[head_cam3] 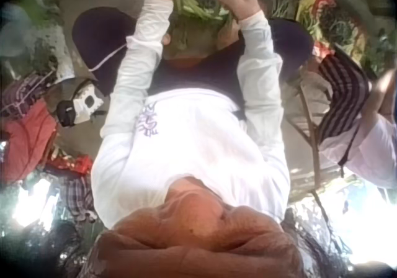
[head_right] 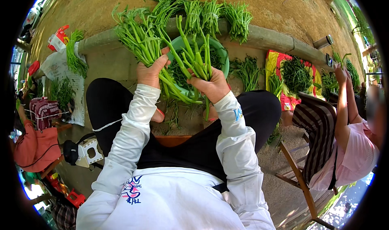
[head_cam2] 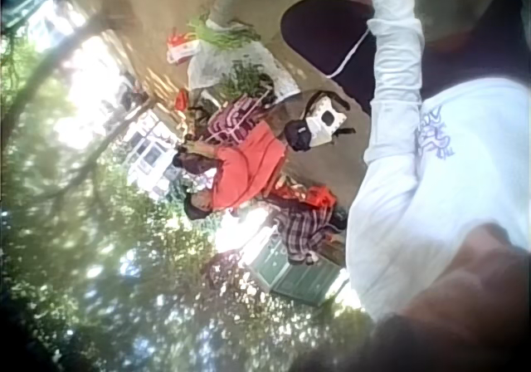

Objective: The person picks stems from bundles of leafy green vegetables and places them into a green basin while sitting on a low stool.

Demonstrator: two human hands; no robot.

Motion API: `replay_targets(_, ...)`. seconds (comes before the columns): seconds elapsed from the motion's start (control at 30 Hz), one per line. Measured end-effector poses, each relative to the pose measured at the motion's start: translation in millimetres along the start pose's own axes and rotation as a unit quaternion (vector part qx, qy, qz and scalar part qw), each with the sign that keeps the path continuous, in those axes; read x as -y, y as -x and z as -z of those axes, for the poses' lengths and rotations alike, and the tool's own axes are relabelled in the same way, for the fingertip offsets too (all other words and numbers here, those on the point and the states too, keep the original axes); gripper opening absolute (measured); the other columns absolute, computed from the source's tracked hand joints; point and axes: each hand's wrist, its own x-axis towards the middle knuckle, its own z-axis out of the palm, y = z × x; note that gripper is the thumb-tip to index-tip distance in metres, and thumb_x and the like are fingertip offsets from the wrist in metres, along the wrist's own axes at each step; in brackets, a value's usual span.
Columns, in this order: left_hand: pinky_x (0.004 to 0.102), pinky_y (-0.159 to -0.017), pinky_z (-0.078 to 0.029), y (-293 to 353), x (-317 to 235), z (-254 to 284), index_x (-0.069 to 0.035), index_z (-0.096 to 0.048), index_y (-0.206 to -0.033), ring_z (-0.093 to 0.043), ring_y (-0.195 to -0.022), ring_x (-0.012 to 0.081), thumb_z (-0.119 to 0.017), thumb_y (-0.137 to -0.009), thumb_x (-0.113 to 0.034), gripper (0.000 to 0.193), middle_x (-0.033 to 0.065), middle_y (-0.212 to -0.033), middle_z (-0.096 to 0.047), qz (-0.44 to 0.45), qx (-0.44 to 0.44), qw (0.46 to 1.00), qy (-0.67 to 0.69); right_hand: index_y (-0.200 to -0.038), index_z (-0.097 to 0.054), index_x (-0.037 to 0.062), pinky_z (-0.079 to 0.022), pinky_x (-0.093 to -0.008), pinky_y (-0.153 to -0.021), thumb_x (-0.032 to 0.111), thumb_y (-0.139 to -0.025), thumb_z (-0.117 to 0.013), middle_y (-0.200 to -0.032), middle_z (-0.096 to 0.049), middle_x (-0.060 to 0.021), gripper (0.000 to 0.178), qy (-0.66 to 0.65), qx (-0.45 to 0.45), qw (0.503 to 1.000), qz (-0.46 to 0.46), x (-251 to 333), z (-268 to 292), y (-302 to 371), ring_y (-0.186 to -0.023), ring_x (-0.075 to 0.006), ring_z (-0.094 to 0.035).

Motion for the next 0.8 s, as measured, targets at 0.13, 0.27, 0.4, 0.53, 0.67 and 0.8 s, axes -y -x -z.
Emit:
replay_targets(0.13, 0.025, -0.067, -0.047, 1, 4, 2, 0.0, -0.064, -0.098, -0.059, -0.076, 0.0114, -0.065, -0.076, -0.004, 0.023, 0.006, -0.091, -0.065, -0.045, 0.017, 0.991, -0.122, -0.099, -0.061, -0.0022, -0.049, -0.0251, -0.067, 0.0, -0.075, -0.062, -0.088, -0.064, -0.0069, 0.025, 0.029, 0.008, 0.999, -0.035, 6, -2, 2, -0.079, -0.0155, -0.063)
replay_targets(0.27, 0.0235, -0.066, -0.046, 3, 10, 3, 0.0, -0.064, -0.092, -0.058, -0.073, 0.0083, -0.065, -0.075, -0.003, 0.018, 0.0015, -0.086, -0.065, -0.076, 0.017, 0.981, -0.179, -0.099, -0.061, -0.0023, -0.048, -0.0231, -0.061, 0.001, -0.076, -0.062, -0.087, -0.064, -0.0064, 0.023, 0.015, 0.03, 0.999, 0.0, 0, -1, 0, -0.076, -0.014, -0.063)
replay_targets(0.4, 0.0237, -0.065, -0.045, 5, 11, 2, 0.0, -0.064, -0.09, -0.057, -0.072, 0.0078, -0.064, -0.074, -0.005, 0.017, 0.0008, -0.083, -0.064, -0.098, 0.013, 0.957, -0.274, -0.099, -0.06, -0.0018, -0.044, -0.0208, -0.049, 0.003, -0.076, -0.061, -0.082, -0.065, -0.0068, 0.024, 0.03, 0.04, 0.999, -0.008, 3, 0, 1, -0.062, -0.0105, -0.06)
replay_targets(0.53, 0.0258, -0.059, -0.044, 4, 5, 3, 0.0, -0.062, -0.08, -0.054, -0.065, 0.0093, -0.064, -0.07, -0.006, 0.012, 0.0015, -0.073, -0.062, -0.061, 0.024, 0.974, -0.218, -0.101, -0.06, -0.0011, -0.041, -0.0214, -0.044, 0.004, -0.076, -0.06, -0.08, -0.066, -0.0084, 0.025, 0.026, 0.046, 0.998, -0.043, 9, 0, 2, -0.051, -0.0083, -0.053)
replay_targets(0.67, 0.0269, -0.056, -0.044, 0, 5, 8, 0.0, -0.059, -0.081, -0.051, -0.06, 0.0108, -0.061, -0.072, -0.006, 0.011, 0.0029, -0.072, -0.057, 0.107, 0.026, 0.993, -0.051, -0.102, -0.06, 0.0005, -0.039, -0.0211, -0.045, 0.01, -0.075, -0.063, -0.077, -0.064, -0.0053, 0.028, -0.062, 0.061, 0.994, -0.059, 13, 1, 4, -0.051, -0.0075, -0.049)
replay_targets(0.8, 0.0284, -0.057, -0.048, -7, -4, 17, 0.001, -0.056, -0.088, -0.051, -0.064, 0.0115, -0.06, -0.078, -0.01, 0.015, 0.0032, -0.077, -0.052, 0.234, 0.016, 0.956, 0.175, -0.105, -0.056, -0.0011, -0.041, -0.0208, -0.046, 0.011, -0.075, -0.059, -0.08, -0.061, -0.0053, 0.033, -0.134, 0.068, 0.986, -0.07, 13, 7, 3, -0.05, -0.0083, -0.048)
